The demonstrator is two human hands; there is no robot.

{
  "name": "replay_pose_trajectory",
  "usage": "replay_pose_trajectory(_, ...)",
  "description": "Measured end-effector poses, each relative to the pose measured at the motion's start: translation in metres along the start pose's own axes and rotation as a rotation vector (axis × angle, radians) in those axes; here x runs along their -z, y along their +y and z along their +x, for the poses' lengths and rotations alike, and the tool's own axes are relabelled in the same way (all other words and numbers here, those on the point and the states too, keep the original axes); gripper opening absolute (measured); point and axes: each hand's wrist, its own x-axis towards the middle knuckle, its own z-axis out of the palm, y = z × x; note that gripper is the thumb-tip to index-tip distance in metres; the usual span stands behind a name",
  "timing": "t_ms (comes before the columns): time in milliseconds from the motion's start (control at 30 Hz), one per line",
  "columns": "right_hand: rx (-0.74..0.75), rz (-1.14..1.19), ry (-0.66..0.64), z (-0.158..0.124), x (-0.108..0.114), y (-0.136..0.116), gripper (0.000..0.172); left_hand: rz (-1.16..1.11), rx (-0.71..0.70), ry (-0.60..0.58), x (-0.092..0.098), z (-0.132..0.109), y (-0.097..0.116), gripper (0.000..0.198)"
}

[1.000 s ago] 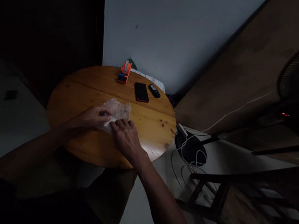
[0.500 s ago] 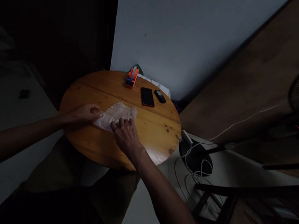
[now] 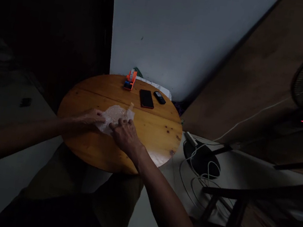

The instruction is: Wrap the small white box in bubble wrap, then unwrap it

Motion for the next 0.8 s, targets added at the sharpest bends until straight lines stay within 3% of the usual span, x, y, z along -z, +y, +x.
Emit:
replay_pose_trajectory(200,0.020,0.012,-0.019,0.000,0.003,0.002,0.034,-0.159,0.054,-0.020,-0.020,-0.002,0.008,0.011)
replay_pose_trajectory(400,0.027,0.016,0.013,-0.001,0.001,0.002,0.034,-0.422,0.171,-0.041,-0.017,-0.005,-0.001,0.019)
replay_pose_trajectory(500,0.037,0.002,0.018,0.000,0.000,0.002,0.034,-0.349,0.166,-0.022,-0.017,-0.002,-0.004,0.018)
replay_pose_trajectory(600,0.045,-0.015,0.012,0.002,0.000,0.002,0.034,-0.128,0.139,0.046,-0.019,0.007,-0.003,0.012)
replay_pose_trajectory(700,0.049,-0.025,0.018,0.003,0.000,0.002,0.034,0.034,0.040,0.106,-0.022,0.015,-0.001,0.017)
replay_pose_trajectory(800,0.042,-0.023,0.019,0.003,0.000,0.001,0.034,-0.003,-0.031,0.122,-0.028,0.017,0.002,0.020)
